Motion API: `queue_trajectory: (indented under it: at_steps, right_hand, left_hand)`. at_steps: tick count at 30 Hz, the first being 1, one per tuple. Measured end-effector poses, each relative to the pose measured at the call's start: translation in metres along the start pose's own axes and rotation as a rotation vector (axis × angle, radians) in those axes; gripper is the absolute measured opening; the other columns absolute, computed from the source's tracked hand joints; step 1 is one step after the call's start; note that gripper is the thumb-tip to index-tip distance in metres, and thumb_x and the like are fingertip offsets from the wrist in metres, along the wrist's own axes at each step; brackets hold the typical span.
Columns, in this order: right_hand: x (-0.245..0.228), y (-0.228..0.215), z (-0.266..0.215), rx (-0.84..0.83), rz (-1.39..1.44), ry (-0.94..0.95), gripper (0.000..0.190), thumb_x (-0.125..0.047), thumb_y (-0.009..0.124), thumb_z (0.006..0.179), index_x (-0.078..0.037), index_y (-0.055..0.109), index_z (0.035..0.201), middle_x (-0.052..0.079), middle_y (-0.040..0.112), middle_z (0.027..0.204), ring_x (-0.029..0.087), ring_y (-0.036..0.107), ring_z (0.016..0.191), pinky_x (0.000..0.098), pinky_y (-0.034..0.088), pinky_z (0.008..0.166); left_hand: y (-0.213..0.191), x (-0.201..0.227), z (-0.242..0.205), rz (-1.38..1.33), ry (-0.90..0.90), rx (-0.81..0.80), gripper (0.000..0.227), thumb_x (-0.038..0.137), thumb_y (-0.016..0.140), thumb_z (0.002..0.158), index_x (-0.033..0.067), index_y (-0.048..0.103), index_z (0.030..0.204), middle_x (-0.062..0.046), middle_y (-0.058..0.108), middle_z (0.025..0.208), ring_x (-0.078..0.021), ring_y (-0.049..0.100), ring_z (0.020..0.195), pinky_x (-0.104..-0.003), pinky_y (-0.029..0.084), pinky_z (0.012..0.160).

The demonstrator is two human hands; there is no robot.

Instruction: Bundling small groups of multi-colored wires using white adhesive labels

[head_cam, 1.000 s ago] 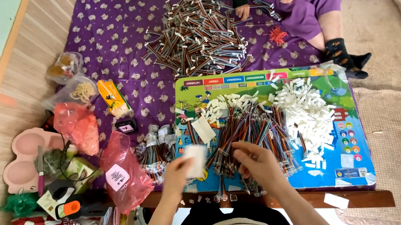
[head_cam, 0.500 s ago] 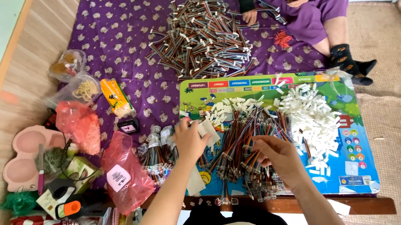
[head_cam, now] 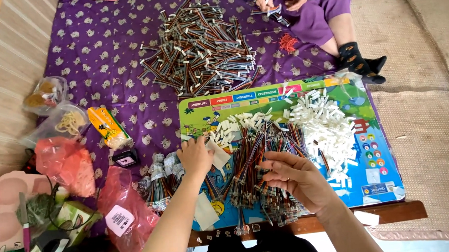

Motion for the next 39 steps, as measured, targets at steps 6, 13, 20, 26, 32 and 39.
queue_trajectory:
  at_steps: [6,13,20,26,32,39]
  right_hand:
    - [0.004,0.000,0.002,-0.171,0.157,-0.089,0.012,-0.006,0.058,0.093,0.001,0.068,0.095,0.013,0.071,0.076,0.023,0.069,0.068,0.0364,0.058,0.070]
    - [-0.005,-0.002,-0.008,-0.061,0.192,-0.059,0.025,0.007,0.061,0.085,0.004,0.065,0.110,0.024,0.072,0.095,0.033,0.072,0.085,0.0416,0.060,0.079]
    - [-0.014,0.014,-0.011,0.036,0.035,-0.069,0.031,0.004,0.066,0.081,0.006,0.066,0.112,0.025,0.073,0.093,0.033,0.072,0.082,0.0412,0.061,0.077]
    - [-0.018,0.020,-0.007,0.241,-0.247,0.004,0.029,-0.008,0.065,0.085,0.002,0.068,0.112,0.017,0.072,0.103,0.026,0.067,0.094,0.0382,0.055,0.083]
    - [-0.013,0.040,0.004,0.179,-0.694,-0.112,0.068,-0.033,0.072,0.085,-0.005,0.047,0.141,0.030,0.044,0.141,0.051,0.030,0.138,0.0634,0.031,0.108]
    - [-0.022,0.018,0.000,0.356,-0.382,-0.219,0.022,-0.015,0.061,0.095,0.005,0.067,0.102,0.020,0.065,0.087,0.033,0.064,0.081,0.0408,0.053,0.073]
  left_hand:
    - [-0.006,0.005,0.008,-0.015,0.031,-0.025,0.036,0.033,0.053,0.096,0.0212,0.057,0.130,-0.009,0.056,0.131,-0.0340,0.046,0.125,-0.058,0.037,0.102]
    - [-0.003,0.005,0.014,-0.037,0.064,0.006,0.021,0.032,0.056,0.097,0.0174,0.065,0.107,-0.011,0.064,0.120,-0.0393,0.045,0.131,-0.060,0.036,0.100]
    - [-0.007,0.014,0.017,0.187,0.165,-0.069,0.026,0.027,0.051,0.098,0.0138,0.059,0.119,-0.005,0.061,0.119,-0.0285,0.048,0.116,-0.050,0.039,0.094]
    - [-0.059,0.043,-0.011,-0.098,0.302,-0.106,0.015,0.025,0.048,0.101,0.0148,0.057,0.094,0.004,0.059,0.069,-0.0119,0.055,0.058,-0.035,0.051,0.072]
    - [-0.120,0.097,-0.085,-0.668,0.585,-0.393,0.013,0.011,0.049,0.095,0.0042,0.060,0.099,-0.013,0.061,0.076,-0.0266,0.059,0.070,-0.036,0.047,0.068]
    - [-0.119,0.092,-0.098,-0.971,0.461,-0.343,0.012,0.012,0.063,0.091,0.0071,0.070,0.100,-0.011,0.069,0.077,-0.0181,0.060,0.069,-0.030,0.049,0.066]
Point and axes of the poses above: each hand's wrist, its own z-axis towards the middle knuckle, its own y-axis out of the palm, x = y × z, the point moved 5 cm from there along z, towards the middle knuckle
